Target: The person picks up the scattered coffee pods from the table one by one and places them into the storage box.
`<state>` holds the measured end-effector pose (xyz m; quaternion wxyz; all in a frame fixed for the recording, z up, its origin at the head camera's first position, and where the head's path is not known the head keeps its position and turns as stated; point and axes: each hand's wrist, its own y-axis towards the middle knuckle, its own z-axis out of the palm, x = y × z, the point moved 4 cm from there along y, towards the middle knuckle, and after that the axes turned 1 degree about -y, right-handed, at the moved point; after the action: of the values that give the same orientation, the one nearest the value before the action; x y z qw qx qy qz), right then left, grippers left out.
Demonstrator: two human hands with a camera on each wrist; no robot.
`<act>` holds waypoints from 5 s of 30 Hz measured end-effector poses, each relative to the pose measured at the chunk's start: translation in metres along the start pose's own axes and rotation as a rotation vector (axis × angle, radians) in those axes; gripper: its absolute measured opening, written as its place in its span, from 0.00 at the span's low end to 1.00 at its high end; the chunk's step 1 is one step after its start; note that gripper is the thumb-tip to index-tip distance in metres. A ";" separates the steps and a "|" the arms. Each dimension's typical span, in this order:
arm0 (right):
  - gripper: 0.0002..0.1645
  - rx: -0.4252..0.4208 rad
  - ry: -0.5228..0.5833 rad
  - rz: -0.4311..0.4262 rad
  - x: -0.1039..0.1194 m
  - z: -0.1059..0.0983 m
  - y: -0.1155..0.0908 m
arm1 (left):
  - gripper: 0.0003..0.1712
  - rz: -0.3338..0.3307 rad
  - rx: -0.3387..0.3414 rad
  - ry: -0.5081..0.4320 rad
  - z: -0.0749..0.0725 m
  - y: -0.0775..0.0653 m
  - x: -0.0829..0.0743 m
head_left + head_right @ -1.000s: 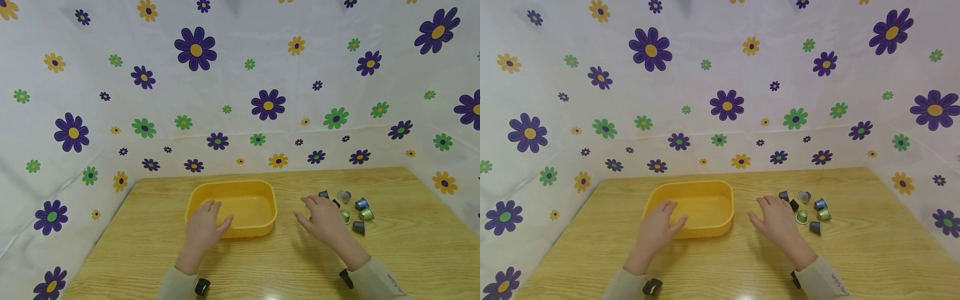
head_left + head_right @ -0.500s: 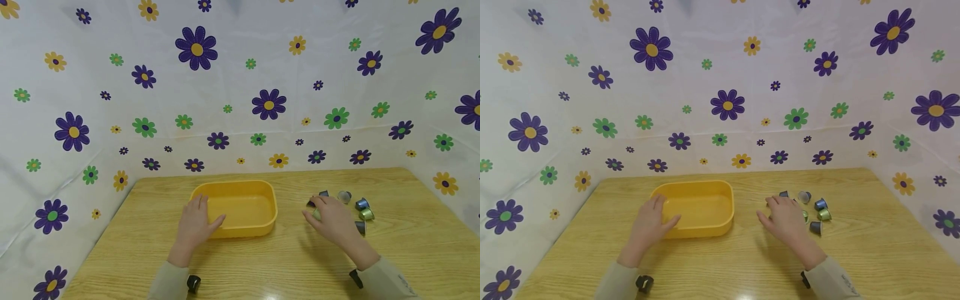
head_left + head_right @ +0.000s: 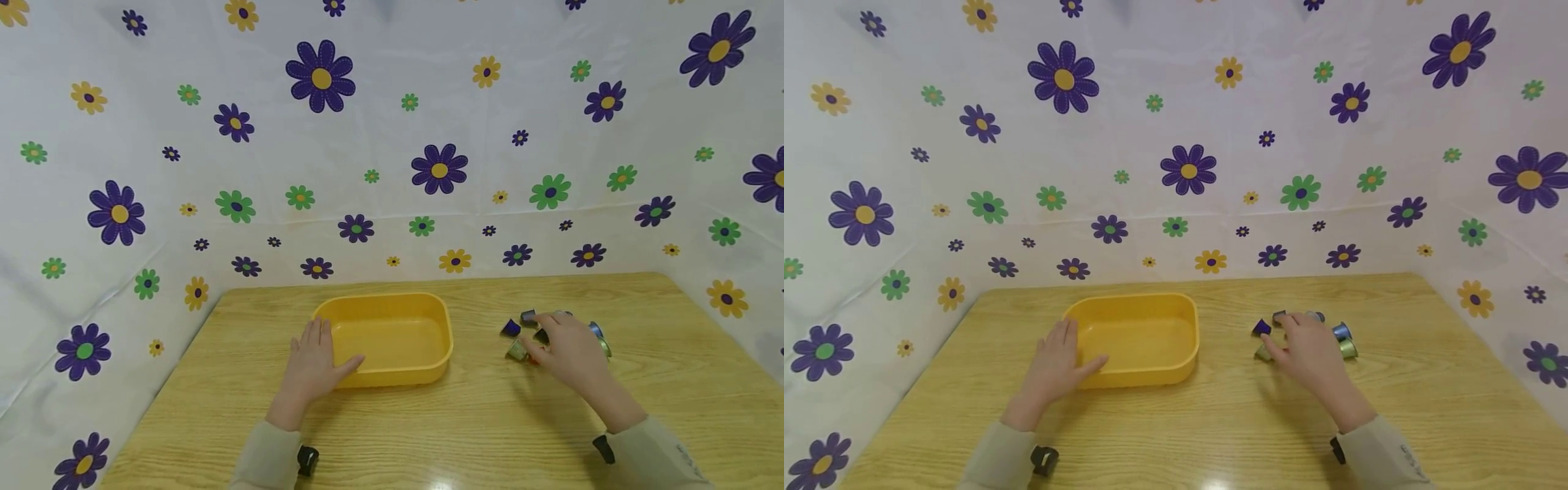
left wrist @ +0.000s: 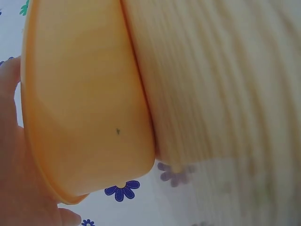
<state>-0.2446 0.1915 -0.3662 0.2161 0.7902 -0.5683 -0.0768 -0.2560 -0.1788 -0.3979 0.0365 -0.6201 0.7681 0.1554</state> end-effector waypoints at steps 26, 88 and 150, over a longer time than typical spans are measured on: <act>0.25 0.088 0.308 -0.083 -0.056 -0.010 -0.010 | 0.58 -0.041 0.096 -0.028 0.001 -0.002 0.000; 0.12 0.364 0.290 0.043 -0.137 0.019 -0.021 | 0.59 -0.046 0.147 -0.027 0.005 -0.001 0.004; 0.21 0.462 0.370 0.038 -0.145 0.027 -0.023 | 0.57 -0.036 0.147 -0.010 0.005 -0.002 0.004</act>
<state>-0.2838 0.3256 -0.4179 0.1320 0.8082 -0.5365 0.2041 -0.2560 -0.1811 -0.4040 0.0886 -0.6287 0.7660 0.1009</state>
